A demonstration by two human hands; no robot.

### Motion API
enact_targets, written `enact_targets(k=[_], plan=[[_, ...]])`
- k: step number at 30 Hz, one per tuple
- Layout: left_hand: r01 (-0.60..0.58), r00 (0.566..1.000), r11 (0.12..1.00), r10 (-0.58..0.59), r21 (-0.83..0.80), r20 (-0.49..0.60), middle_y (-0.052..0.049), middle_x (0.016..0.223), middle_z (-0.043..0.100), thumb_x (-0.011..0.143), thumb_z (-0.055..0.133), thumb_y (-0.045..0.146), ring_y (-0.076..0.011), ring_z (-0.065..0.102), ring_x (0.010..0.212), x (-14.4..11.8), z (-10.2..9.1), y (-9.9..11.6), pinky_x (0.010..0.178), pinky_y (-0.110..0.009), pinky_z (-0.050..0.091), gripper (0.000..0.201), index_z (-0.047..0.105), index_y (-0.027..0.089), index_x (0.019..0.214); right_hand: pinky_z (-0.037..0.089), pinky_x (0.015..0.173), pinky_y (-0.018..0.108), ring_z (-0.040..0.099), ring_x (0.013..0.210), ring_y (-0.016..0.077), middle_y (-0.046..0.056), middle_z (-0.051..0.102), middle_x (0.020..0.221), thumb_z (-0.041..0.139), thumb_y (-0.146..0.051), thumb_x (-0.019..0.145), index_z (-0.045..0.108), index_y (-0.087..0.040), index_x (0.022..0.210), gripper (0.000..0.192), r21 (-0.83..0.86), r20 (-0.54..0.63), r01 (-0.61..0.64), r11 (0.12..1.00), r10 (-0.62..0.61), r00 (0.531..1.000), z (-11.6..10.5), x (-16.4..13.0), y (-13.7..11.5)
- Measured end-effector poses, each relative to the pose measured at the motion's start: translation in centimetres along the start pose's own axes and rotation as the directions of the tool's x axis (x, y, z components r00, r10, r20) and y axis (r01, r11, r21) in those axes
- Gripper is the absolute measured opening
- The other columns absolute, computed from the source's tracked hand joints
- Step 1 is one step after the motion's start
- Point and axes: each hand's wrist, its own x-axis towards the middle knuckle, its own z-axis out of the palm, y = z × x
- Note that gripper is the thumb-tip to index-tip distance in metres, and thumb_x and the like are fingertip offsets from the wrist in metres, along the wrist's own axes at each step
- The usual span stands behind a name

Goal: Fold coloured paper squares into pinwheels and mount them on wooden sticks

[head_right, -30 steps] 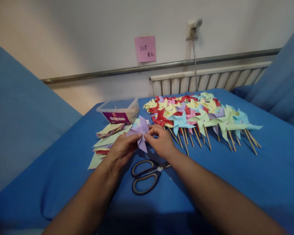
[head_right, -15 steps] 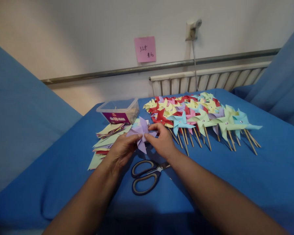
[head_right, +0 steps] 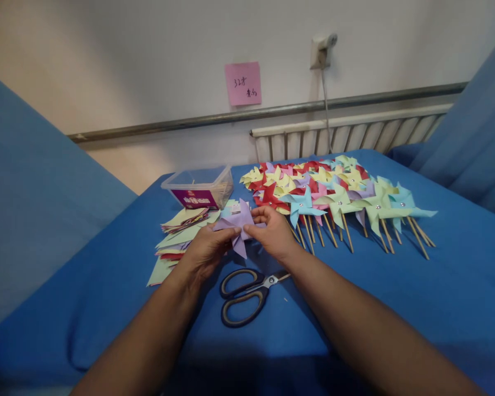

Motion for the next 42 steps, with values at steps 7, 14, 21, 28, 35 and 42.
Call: enact_targets(k=[7,14,21,28,35,42], plan=[[0.012,1.0,0.997,-0.013,0.073,0.012,-0.002,0.063,0.068,0.049,0.086,0.023,-0.0122,0.057,0.051,-0.2,-0.3,0.5,0.05,-0.023,0.044,0.034,0.073,0.014,0.079,0.052,0.068,0.03,0.064,0.071,0.0156,-0.001,0.067,0.076,0.079,-0.027,0.058,0.058,-0.02,0.089,0.038,-0.019,0.017,-0.002,1.0,0.003,1.0,-0.1,0.1,-0.1],[-0.064,0.996,0.975,0.075,0.213,-0.047,0.001,0.056,0.063,0.052,0.084,0.022,-0.0092,0.05,0.044,-0.1,-0.5,0.7,0.046,-0.021,0.041,0.026,0.072,0.014,0.074,0.052,0.072,0.03,0.063,0.073,0.0154,0.0,0.066,0.078,0.081,-0.033,0.059,0.059,-0.02,0.09,0.04,-0.019,0.023,0.022,1.0,-0.021,1.0,0.0,0.1,0.0],[-0.194,0.963,0.98,0.183,-0.037,-0.198,-0.001,0.061,0.068,0.048,0.085,0.023,-0.014,0.058,0.051,0.9,-1.0,1.0,0.053,-0.026,0.049,0.029,0.069,0.014,0.071,0.045,0.057,0.027,0.059,0.058,0.0146,-0.002,0.064,0.066,0.068,-0.043,0.077,0.065,-0.02,0.08,0.024,-0.249,-0.046,-0.036,0.968,0.026,0.999,-0.5,0.3,1.2],[-0.241,0.956,0.96,0.21,-0.145,-0.205,0.0,0.059,0.066,0.047,0.086,0.02,-0.0124,0.058,0.052,0.7,-0.7,1.1,0.056,-0.025,0.049,0.028,0.068,0.012,0.068,0.044,0.072,0.029,0.065,0.081,0.0196,0.006,0.072,0.088,0.057,-0.025,0.087,0.071,-0.02,0.087,0.015,-0.86,0.33,0.275,0.43,0.058,0.942,0.7,-1.5,1.0],[-0.227,0.965,0.96,0.199,-0.166,-0.173,-0.001,0.069,0.071,0.047,0.088,0.021,-0.014,0.062,0.059,1.0,-0.9,0.3,0.063,-0.027,0.052,0.037,0.071,0.012,0.079,0.046,0.078,0.034,0.067,0.096,0.0269,0.014,0.072,0.108,0.047,-0.026,0.094,0.067,-0.016,0.111,0.028,-0.937,0.322,0.293,0.191,0.144,0.936,1.9,-1.6,0.7],[-0.201,0.965,0.975,0.179,-0.098,-0.192,-0.001,0.067,0.07,0.05,0.085,0.022,-0.0132,0.061,0.056,0.9,-0.6,-0.2,0.06,-0.025,0.049,0.03,0.071,0.012,0.075,0.045,0.072,0.031,0.069,0.09,0.0248,0.011,0.075,0.099,0.051,-0.022,0.092,0.07,-0.018,0.099,0.021,-0.924,0.309,0.246,0.294,0.191,0.932,1.8,-2.1,0.5]])
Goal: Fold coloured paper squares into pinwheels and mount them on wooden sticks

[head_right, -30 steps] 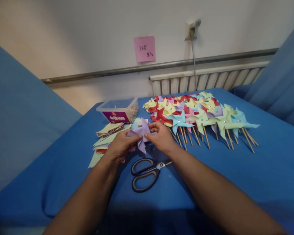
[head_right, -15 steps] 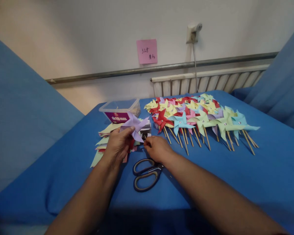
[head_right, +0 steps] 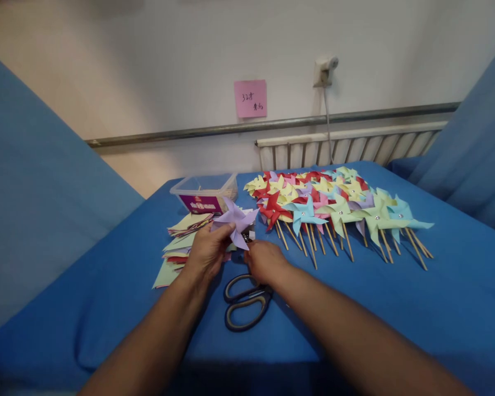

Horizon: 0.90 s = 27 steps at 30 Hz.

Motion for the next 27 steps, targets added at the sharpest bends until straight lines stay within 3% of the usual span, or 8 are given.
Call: enact_targets(k=[3,5,14,21,27], plan=[[0.007,1.0,1.0,-0.007,-0.017,0.0,-0.001,0.067,0.07,0.05,0.084,0.022,-0.0133,0.061,0.056,-0.1,0.1,0.1,0.06,-0.026,0.05,0.03,0.071,0.012,0.075,0.042,0.066,0.028,0.067,0.078,0.0207,0.004,0.074,0.083,0.058,-0.021,0.087,0.071,-0.022,0.084,0.013,0.093,0.085,0.047,0.995,-0.055,0.995,-0.2,-0.2,0.3],[0.012,1.0,1.0,-0.012,-0.023,-0.001,-0.002,0.067,0.07,0.05,0.084,0.023,-0.0137,0.061,0.056,-0.2,0.1,0.2,0.06,-0.026,0.05,0.031,0.071,0.012,0.075,0.041,0.065,0.027,0.066,0.075,0.0189,0.002,0.073,0.08,0.06,-0.02,0.086,0.07,-0.023,0.08,0.012,0.123,0.083,0.068,0.99,-0.079,0.993,-0.2,-0.1,0.6],[0.012,1.0,1.0,-0.011,-0.024,0.021,0.0,0.063,0.067,0.05,0.084,0.023,-0.0126,0.059,0.054,-0.2,0.1,0.2,0.055,-0.025,0.047,0.03,0.07,0.012,0.074,0.043,0.072,0.033,0.068,0.089,0.0281,0.012,0.074,0.095,0.052,-0.026,0.092,0.071,-0.019,0.095,0.021,-0.032,0.009,0.007,0.999,-0.006,1.0,-0.6,0.1,1.1],[0.014,1.0,0.999,-0.013,-0.036,0.011,0.0,0.067,0.068,0.048,0.086,0.023,-0.0125,0.06,0.056,-0.4,0.3,0.4,0.059,-0.026,0.049,0.034,0.07,0.013,0.076,0.045,0.073,0.026,0.066,0.083,0.0182,0.004,0.072,0.088,0.06,-0.02,0.086,0.069,-0.02,0.083,0.01,0.251,0.047,0.057,0.966,-0.071,0.996,0.5,0.4,2.4],[0.005,1.0,0.999,-0.005,-0.042,0.02,0.0,0.067,0.069,0.047,0.086,0.023,-0.0132,0.06,0.057,-0.4,0.3,0.4,0.059,-0.026,0.05,0.034,0.07,0.013,0.076,0.041,0.07,0.027,0.063,0.082,0.0187,0.004,0.069,0.088,0.06,-0.017,0.085,0.067,-0.02,0.084,0.008,0.098,0.014,0.048,0.994,-0.05,0.999,0.0,0.4,2.2]])
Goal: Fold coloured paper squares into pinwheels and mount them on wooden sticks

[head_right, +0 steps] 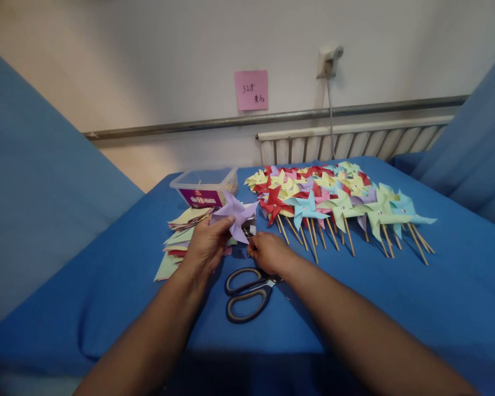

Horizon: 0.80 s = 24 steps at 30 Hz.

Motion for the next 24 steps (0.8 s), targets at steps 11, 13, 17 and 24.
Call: enact_targets(k=[11,13,17,24], plan=[[-0.007,1.0,1.0,0.006,0.023,0.024,0.0,0.065,0.067,0.051,0.085,0.022,-0.0124,0.059,0.055,0.1,-0.2,-0.2,0.056,-0.024,0.048,0.031,0.07,0.012,0.076,0.041,0.07,0.03,0.066,0.085,0.0233,0.006,0.073,0.091,0.059,-0.026,0.089,0.068,-0.021,0.092,0.01,-0.049,-0.05,-0.007,0.999,0.004,0.999,0.0,-0.4,-1.2],[-0.007,1.0,1.0,0.007,0.03,0.021,-0.001,0.066,0.068,0.051,0.084,0.022,-0.0126,0.059,0.056,0.2,-0.2,-0.2,0.056,-0.024,0.048,0.031,0.07,0.012,0.076,0.041,0.07,0.03,0.067,0.085,0.0239,0.007,0.074,0.09,0.059,-0.025,0.089,0.068,-0.021,0.09,0.011,-0.077,-0.034,-0.029,0.997,0.026,0.999,-0.1,-0.4,-1.6],[-0.008,1.0,0.999,0.008,0.039,0.009,-0.002,0.068,0.069,0.051,0.084,0.023,-0.0137,0.061,0.057,0.2,-0.2,-0.3,0.058,-0.026,0.049,0.033,0.071,0.012,0.079,0.042,0.07,0.03,0.068,0.087,0.0245,0.008,0.075,0.093,0.057,-0.019,0.087,0.069,-0.019,0.092,0.014,-0.119,0.014,-0.055,0.991,0.057,0.998,-0.5,-0.5,-2.1],[-0.004,1.0,0.999,0.004,0.052,0.005,-0.001,0.066,0.068,0.051,0.084,0.023,-0.0131,0.06,0.057,0.2,-0.2,-0.3,0.058,-0.025,0.048,0.032,0.07,0.012,0.077,0.045,0.074,0.03,0.069,0.092,0.0252,0.011,0.075,0.1,0.05,-0.02,0.091,0.071,-0.017,0.099,0.023,-0.252,0.067,0.015,0.968,0.002,0.998,-1.1,-1.1,-2.4]])
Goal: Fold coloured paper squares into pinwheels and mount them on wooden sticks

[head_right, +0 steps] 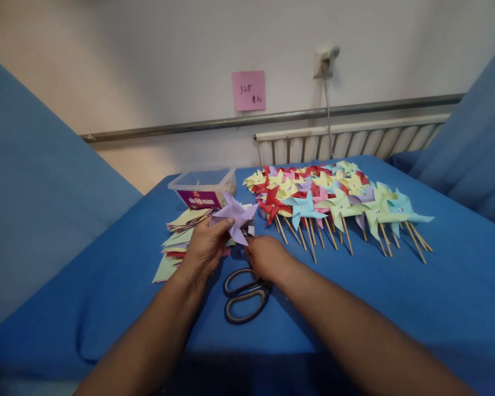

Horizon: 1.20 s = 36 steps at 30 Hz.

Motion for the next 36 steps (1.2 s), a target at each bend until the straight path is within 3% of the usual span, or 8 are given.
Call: enact_targets(k=[10,20,23,26,28,31,33,36], plan=[[-0.016,1.0,1.0,0.016,0.02,0.012,-0.003,0.075,0.072,0.051,0.086,0.025,-0.0157,0.063,0.063,0.4,-0.3,-0.2,0.064,-0.029,0.051,0.037,0.073,0.012,0.083,0.05,0.073,0.033,0.071,0.09,0.0271,0.014,0.074,0.1,0.044,-0.022,0.096,0.073,-0.017,0.103,0.031,-0.147,-0.049,0.021,0.989,-0.029,0.998,0.1,-0.6,-0.7],[-0.08,0.996,0.991,0.083,0.108,-0.026,-0.001,0.071,0.07,0.052,0.087,0.029,-0.0133,0.059,0.059,0.6,-0.6,-0.4,0.059,-0.025,0.047,0.037,0.074,0.013,0.083,0.053,0.07,0.034,0.072,0.087,0.029,0.016,0.073,0.099,0.051,-0.01,0.086,0.071,-0.012,0.103,0.027,-0.207,-0.07,-0.014,0.978,-0.001,0.998,0.3,-1.1,-0.9],[-0.096,0.993,0.984,0.105,0.149,-0.056,-0.002,0.071,0.07,0.053,0.086,0.03,-0.0145,0.06,0.06,0.7,-0.7,-0.3,0.059,-0.026,0.047,0.036,0.073,0.013,0.082,0.052,0.071,0.033,0.072,0.086,0.0281,0.015,0.075,0.097,0.053,-0.011,0.086,0.071,-0.013,0.1,0.023,-0.166,-0.102,-0.014,0.986,-0.003,0.995,0.0,-1.1,-0.3],[-0.121,0.986,0.972,0.141,0.2,-0.09,-0.001,0.069,0.07,0.053,0.084,0.03,-0.0149,0.06,0.061,0.7,-0.7,-0.2,0.06,-0.026,0.047,0.034,0.073,0.014,0.081,0.051,0.072,0.033,0.072,0.085,0.0264,0.01,0.076,0.091,0.056,-0.015,0.088,0.072,-0.018,0.091,0.017,-0.007,-0.197,-0.015,1.0,0.014,0.98,-0.6,-1.0,1.0],[-0.145,0.98,0.958,0.173,0.247,-0.097,0.0,0.067,0.068,0.054,0.082,0.029,-0.0137,0.058,0.058,0.5,-0.6,-0.1,0.059,-0.025,0.046,0.03,0.073,0.014,0.079,0.052,0.072,0.031,0.072,0.084,0.0231,0.007,0.076,0.09,0.058,-0.016,0.088,0.072,-0.02,0.09,0.014,0.155,-0.34,0.03,0.987,0.025,0.94,-0.9,-0.9,1.8],[-0.176,0.973,0.926,0.215,0.333,-0.082,0.001,0.063,0.066,0.056,0.079,0.03,-0.0123,0.054,0.055,0.2,-0.5,-0.1,0.055,-0.024,0.043,0.025,0.072,0.014,0.074,0.053,0.073,0.029,0.071,0.079,0.0176,0.003,0.076,0.086,0.06,-0.019,0.089,0.071,-0.022,0.095,0.013,0.381,-0.573,0.238,0.893,0.026,0.819,-1.1,-1.1,2.0],[-0.198,0.969,0.902,0.239,0.384,-0.06,0.001,0.062,0.065,0.058,0.078,0.03,-0.0125,0.053,0.055,0.1,-0.5,-0.1,0.054,-0.024,0.042,0.022,0.072,0.015,0.072,0.054,0.073,0.028,0.071,0.077,0.0164,0.002,0.075,0.084,0.06,-0.022,0.091,0.071,-0.022,0.096,0.012,0.443,-0.659,0.35,0.825,0.036,0.751,-1.0,-1.2,1.6],[-0.23,0.964,0.869,0.264,0.438,-0.019,0.001,0.061,0.065,0.06,0.076,0.031,-0.0133,0.054,0.056,0.0,-0.4,-0.3,0.054,-0.024,0.041,0.021,0.072,0.015,0.073,0.054,0.073,0.029,0.071,0.078,0.0169,0.003,0.075,0.086,0.061,-0.025,0.091,0.071,-0.022,0.096,0.012,0.445,-0.722,0.4,0.801,0.056,0.689,-0.6,-1.1,1.0]])
